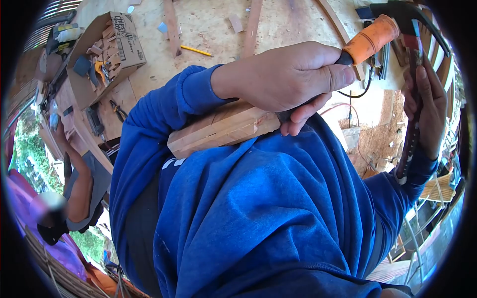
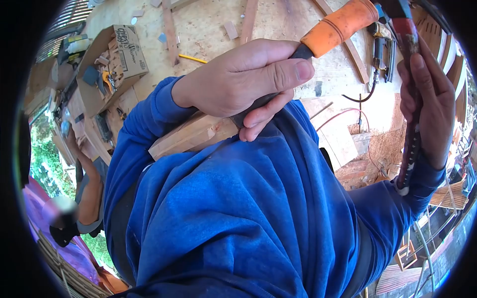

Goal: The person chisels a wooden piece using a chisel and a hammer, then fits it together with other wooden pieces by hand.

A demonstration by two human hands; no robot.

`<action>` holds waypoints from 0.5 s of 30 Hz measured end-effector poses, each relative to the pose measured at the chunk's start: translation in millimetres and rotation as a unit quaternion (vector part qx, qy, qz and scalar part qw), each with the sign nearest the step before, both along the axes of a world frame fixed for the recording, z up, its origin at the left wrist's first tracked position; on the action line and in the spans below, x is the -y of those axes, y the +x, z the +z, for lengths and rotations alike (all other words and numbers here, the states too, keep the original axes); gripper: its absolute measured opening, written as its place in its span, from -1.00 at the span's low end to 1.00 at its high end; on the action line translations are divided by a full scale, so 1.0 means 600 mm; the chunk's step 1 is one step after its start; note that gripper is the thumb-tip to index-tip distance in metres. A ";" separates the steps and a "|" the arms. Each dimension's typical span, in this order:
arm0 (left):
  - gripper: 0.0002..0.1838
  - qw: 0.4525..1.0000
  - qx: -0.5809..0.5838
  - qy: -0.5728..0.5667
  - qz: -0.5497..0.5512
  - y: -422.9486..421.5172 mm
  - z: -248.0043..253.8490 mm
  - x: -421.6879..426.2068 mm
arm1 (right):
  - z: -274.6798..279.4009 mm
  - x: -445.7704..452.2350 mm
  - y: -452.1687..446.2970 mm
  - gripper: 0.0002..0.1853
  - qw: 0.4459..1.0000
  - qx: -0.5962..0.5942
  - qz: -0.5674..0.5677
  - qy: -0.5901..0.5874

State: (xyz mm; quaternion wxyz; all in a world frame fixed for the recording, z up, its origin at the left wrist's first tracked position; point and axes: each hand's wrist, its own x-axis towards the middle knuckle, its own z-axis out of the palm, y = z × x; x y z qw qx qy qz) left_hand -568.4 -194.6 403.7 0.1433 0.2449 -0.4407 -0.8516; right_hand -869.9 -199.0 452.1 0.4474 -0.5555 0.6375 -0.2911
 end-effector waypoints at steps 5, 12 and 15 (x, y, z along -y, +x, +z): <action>-0.59 1.000 0.000 0.005 -0.019 0.000 0.000 -0.003 | 0.001 -0.021 0.004 -0.46 0.995 -0.023 0.074 0.062; -0.59 0.999 0.015 0.014 -0.034 0.001 -0.004 -0.001 | 0.007 -0.022 0.008 -0.46 0.996 0.010 0.057 0.072; -0.59 0.999 0.019 0.016 -0.041 -0.001 0.000 -0.001 | -0.002 -0.024 0.009 -0.47 0.999 0.011 0.009 0.037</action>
